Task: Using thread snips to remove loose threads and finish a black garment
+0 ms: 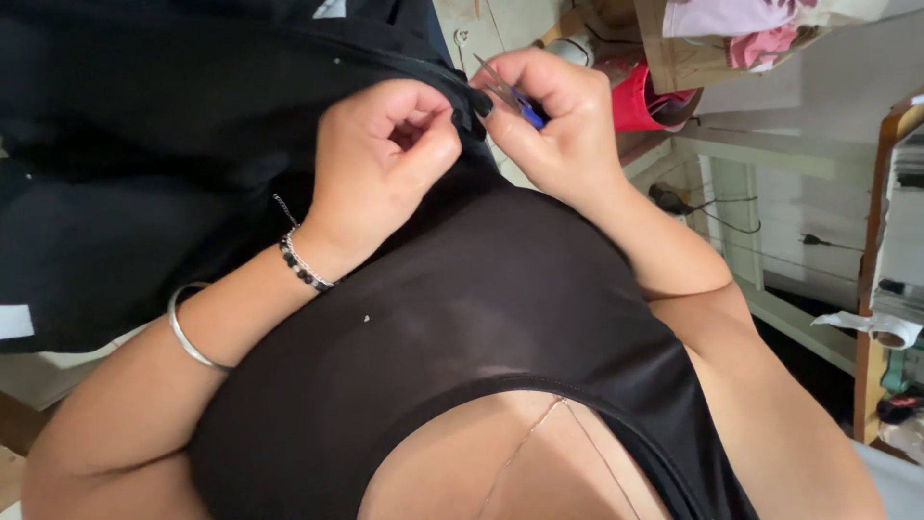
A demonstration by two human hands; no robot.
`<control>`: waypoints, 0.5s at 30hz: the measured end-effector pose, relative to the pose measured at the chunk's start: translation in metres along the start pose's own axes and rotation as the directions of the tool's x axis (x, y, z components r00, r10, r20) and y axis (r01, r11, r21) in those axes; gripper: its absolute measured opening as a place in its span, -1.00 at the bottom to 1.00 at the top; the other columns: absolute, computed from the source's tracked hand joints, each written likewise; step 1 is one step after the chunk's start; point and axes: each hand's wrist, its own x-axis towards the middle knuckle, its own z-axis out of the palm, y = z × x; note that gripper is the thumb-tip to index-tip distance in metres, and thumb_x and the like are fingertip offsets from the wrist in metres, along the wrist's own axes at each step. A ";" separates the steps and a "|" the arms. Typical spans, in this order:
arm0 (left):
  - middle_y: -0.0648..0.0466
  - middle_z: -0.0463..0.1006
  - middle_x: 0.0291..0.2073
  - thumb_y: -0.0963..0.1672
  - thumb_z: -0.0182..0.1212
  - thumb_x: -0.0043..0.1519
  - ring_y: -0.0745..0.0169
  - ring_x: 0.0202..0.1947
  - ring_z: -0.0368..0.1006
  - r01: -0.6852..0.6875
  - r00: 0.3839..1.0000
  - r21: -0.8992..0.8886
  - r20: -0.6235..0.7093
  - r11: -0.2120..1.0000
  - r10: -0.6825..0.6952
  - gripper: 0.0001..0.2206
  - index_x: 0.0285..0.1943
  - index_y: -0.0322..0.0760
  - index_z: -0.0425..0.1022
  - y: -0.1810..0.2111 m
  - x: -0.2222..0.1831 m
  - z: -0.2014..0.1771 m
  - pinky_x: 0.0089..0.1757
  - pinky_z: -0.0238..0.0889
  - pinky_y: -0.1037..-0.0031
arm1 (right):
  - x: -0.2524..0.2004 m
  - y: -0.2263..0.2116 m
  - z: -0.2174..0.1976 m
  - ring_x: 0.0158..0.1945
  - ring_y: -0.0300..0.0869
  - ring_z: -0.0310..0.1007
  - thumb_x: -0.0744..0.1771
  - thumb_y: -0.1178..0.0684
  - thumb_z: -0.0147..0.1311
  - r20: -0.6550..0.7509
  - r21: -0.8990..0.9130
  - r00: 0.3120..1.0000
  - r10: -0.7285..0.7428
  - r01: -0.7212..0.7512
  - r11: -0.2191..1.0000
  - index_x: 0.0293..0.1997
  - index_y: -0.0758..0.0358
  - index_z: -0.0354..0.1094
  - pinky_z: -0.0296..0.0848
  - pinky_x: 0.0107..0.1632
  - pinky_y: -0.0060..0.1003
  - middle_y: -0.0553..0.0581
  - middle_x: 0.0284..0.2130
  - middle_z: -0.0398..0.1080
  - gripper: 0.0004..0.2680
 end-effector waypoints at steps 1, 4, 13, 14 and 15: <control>0.26 0.48 -0.54 -0.20 0.21 0.22 0.52 -0.50 0.32 0.007 1.000 -0.021 0.011 1.000 -0.007 -0.94 -0.32 -0.23 0.53 -0.002 0.001 0.000 -0.37 0.22 0.60 | 0.000 0.004 0.001 -0.34 -0.31 0.29 0.42 0.14 0.13 0.018 0.059 0.998 0.065 -0.066 0.996 -0.13 0.26 0.44 0.27 -0.23 -0.38 -0.02 -0.37 0.42 -0.96; 0.28 0.42 -0.54 -0.21 0.18 0.25 0.55 -0.48 0.27 0.046 0.998 -0.089 0.040 0.995 -0.043 -0.93 -0.30 -0.24 0.53 -0.002 0.003 -0.003 -0.36 0.20 0.62 | 0.003 0.015 0.003 -0.32 -0.35 0.19 0.43 0.06 0.10 0.079 0.207 0.984 0.158 -0.172 0.963 -0.11 0.21 0.39 0.23 -0.20 -0.41 -0.08 -0.36 0.34 -0.92; 0.28 0.48 -0.57 -0.13 0.20 0.36 0.57 -0.54 0.29 0.017 0.997 -0.002 0.075 1.000 -0.017 -0.84 -0.28 -0.22 0.59 0.017 -0.001 -0.011 -0.41 0.17 0.63 | -0.002 0.024 -0.001 -0.31 -0.38 0.23 0.43 -0.02 0.14 0.117 0.250 0.976 0.184 -0.209 0.945 -0.10 0.21 0.45 0.25 -0.20 -0.45 -0.09 -0.34 0.38 -0.87; 0.27 0.46 -0.60 -0.11 0.20 0.39 0.55 -0.56 0.29 -0.050 0.997 0.060 0.057 0.997 0.047 -0.79 -0.30 -0.23 0.60 0.022 -0.002 -0.012 -0.43 0.16 0.62 | -0.003 0.023 -0.001 -0.28 -0.37 0.30 0.43 -0.01 0.16 0.090 0.199 0.981 0.172 -0.187 0.962 -0.08 0.22 0.47 0.31 -0.19 -0.44 -0.06 -0.30 0.45 -0.86; 0.27 0.46 -0.60 -0.11 0.20 0.39 0.55 -0.56 0.29 -0.053 0.997 0.063 0.057 0.997 0.049 -0.79 -0.30 -0.23 0.60 0.023 -0.002 -0.012 -0.43 0.16 0.62 | -0.004 0.020 -0.001 -0.28 -0.37 0.30 0.43 -0.01 0.16 0.087 0.201 0.982 0.169 -0.183 0.962 -0.08 0.22 0.47 0.31 -0.19 -0.44 -0.06 -0.30 0.45 -0.86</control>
